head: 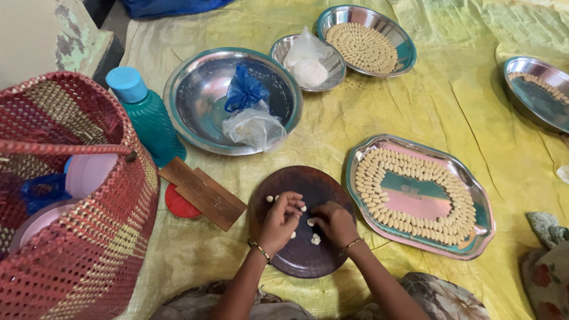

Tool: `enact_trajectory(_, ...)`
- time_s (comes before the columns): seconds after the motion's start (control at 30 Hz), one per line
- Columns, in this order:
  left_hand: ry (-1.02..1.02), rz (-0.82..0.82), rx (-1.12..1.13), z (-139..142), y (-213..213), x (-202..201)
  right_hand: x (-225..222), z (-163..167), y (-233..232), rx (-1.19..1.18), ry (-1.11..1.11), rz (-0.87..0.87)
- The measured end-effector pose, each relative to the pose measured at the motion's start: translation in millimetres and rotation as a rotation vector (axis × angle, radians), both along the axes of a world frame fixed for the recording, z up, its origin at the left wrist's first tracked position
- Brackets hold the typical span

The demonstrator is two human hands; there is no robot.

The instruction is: The person shapes dough into small pieces using a wooden grater and hands, placing them on a tray. The process involves rolling and cutting the dough into uniform shapes.

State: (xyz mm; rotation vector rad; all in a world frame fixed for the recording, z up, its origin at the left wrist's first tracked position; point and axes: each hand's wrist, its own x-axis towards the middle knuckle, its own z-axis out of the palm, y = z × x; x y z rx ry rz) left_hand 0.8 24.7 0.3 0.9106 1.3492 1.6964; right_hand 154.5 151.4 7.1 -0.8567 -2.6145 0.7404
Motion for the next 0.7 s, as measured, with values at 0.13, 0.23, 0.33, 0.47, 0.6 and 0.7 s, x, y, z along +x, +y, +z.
enact_trajectory(0.13,0.156,0.003,-0.082,-6.8,0.6,-0.1,2.8,-5.2,-5.6,0.133,0.077,0.135)
enact_trajectory(0.23,0.154,0.029,-0.108,-13.8,2.6,0.2,-0.2,-4.8,-5.8,0.08,0.05,0.079)
enact_trajectory(0.33,0.026,0.072,-0.183,-14.1,4.0,0.0,-8.0,3.8,-12.1,-0.15,0.119,-0.013)
enact_trajectory(0.47,-0.691,0.082,-0.157,-1.4,-0.6,1.3,-8.8,17.8,-23.5,-0.382,0.186,0.002)
enact_trajectory(0.6,-1.092,-0.086,0.162,12.7,-8.4,20.4,-15.4,25.1,-33.8,0.332,0.263,0.147)
enact_trajectory(0.7,-1.122,-0.294,0.334,12.7,-6.4,35.7,-56.3,25.3,-59.5,0.513,0.062,0.053)
